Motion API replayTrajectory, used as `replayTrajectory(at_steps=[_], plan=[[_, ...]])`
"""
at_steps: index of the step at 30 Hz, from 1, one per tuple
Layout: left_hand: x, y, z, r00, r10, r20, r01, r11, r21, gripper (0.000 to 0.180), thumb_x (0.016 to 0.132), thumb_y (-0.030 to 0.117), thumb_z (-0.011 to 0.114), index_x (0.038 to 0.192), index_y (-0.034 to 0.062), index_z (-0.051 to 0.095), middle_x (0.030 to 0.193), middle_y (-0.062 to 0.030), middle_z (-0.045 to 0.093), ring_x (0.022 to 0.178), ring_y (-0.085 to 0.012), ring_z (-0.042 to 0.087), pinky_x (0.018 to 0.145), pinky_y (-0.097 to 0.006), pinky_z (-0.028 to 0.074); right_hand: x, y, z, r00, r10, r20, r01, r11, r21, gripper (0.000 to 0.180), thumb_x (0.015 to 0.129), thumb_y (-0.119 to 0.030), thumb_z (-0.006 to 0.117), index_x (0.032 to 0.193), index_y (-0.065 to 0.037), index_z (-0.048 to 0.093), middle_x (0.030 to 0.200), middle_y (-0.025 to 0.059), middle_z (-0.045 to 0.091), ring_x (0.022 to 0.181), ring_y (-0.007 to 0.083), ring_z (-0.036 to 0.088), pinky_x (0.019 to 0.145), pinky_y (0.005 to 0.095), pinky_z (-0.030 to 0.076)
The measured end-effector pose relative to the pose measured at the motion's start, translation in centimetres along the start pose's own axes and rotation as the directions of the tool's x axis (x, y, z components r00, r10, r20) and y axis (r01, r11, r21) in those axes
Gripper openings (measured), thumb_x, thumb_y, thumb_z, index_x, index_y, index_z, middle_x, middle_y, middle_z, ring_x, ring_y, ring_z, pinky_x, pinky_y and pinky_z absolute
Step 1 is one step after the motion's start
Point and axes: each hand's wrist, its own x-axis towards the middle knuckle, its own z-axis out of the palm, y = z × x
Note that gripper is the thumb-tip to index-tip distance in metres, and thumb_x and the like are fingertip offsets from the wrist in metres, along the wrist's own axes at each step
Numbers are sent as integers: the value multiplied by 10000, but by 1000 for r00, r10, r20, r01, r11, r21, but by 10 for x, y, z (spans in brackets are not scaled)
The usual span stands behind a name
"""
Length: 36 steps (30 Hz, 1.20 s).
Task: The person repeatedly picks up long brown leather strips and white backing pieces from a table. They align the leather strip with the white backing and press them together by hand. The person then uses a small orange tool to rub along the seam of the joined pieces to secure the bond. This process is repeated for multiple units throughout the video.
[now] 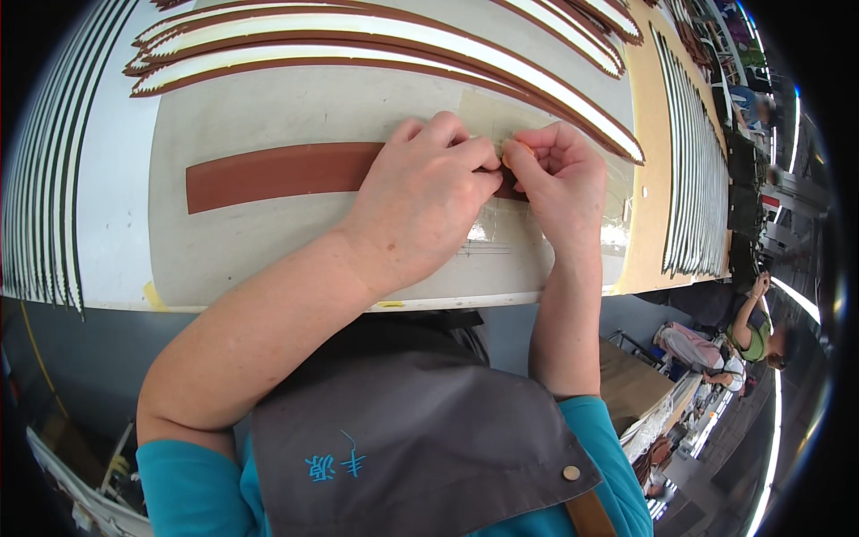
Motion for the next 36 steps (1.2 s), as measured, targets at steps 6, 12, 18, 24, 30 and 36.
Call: replayTrajectory(at_steps=[6,12,18,24,30,36], plan=[[1,0,-1,1000,4,10,-4,1000,-6,184,856,83,758,1032,88,809,1085,46,710,1035,-224,589,952,-403,492,-1,1,0,1000,-12,-5,12,1000,-22,115,895,-61,786,941,19,717,787,30,706,672,66,626,630,238,547],[1,1,0,1000,9,-2,-9,1000,-4,185,851,80,766,1030,87,812,1090,39,719,1037,-225,597,951,-406,501,-4,-7,-7,997,72,-22,-66,978,197,121,915,-65,792,959,7,705,831,41,732,658,69,633,603,215,528],[-1,0,1,1000,-7,-14,6,999,-34,177,846,75,772,1020,77,809,1101,24,738,1054,-235,617,947,-416,513,-33,-1,-14,998,33,-56,-15,956,294,129,941,-41,791,1002,11,691,865,40,747,683,35,629,595,192,497],[1,0,-2,1000,6,-15,-6,999,-43,168,840,58,769,1004,69,805,1105,11,741,1060,-249,623,941,-421,518,-49,22,-4,982,-167,-82,179,970,166,117,946,-19,793,1005,-5,693,818,-3,716,685,4,598,595,170,452],[1,-1,-3,1000,6,-12,-7,999,-53,171,836,56,770,1003,70,805,1104,9,738,1055,-254,619,947,-419,514,-50,25,0,979,-195,-66,200,976,85,131,947,6,785,1037,2,690,869,22,738,709,19,616,611,172,456],[1,-1,-4,1000,5,4,-5,999,-49,176,838,56,768,1009,72,806,1105,10,734,1052,-253,614,951,-418,511,-52,21,1,963,-265,-56,260,962,-81,119,932,15,791,1016,-13,712,894,7,734,712,9,606,598,166,443]])
